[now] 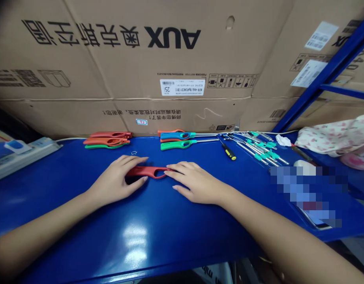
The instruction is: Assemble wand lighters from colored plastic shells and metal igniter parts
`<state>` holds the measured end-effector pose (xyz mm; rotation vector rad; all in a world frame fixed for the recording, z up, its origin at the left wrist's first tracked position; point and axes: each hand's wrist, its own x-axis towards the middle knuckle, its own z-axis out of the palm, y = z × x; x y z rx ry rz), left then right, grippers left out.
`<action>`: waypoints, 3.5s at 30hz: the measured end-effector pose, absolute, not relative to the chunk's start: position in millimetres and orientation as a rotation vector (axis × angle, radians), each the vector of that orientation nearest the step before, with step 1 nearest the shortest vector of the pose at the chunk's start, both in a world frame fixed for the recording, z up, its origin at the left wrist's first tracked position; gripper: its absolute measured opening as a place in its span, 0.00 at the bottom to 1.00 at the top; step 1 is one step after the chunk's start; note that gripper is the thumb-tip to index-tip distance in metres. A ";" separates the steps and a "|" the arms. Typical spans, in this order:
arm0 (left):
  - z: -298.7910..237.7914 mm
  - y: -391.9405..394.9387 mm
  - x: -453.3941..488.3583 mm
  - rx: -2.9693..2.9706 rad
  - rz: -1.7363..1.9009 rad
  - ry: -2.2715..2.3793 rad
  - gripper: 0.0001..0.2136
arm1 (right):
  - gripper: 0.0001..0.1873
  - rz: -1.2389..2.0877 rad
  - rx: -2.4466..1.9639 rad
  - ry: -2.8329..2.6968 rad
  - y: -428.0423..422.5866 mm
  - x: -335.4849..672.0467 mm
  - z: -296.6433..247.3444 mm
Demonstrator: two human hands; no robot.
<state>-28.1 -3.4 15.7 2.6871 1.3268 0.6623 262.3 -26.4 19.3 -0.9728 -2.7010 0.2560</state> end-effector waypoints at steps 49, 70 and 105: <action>12.2 -15.6 -13.6 2.560 0.608 0.816 0.17 | 0.08 0.390 -1.011 -2.706 -20.0 281.6 29.0; 4.1 -2.1 20.6 2.580 0.654 0.813 0.14 | 0.04 0.410 -1.192 -2.734 -20.8 292.6 46.0; 1.1 -1.1 21.3 2.532 0.760 0.865 0.09 | 0.08 0.219 -1.058 -2.719 -14.0 293.3 33.7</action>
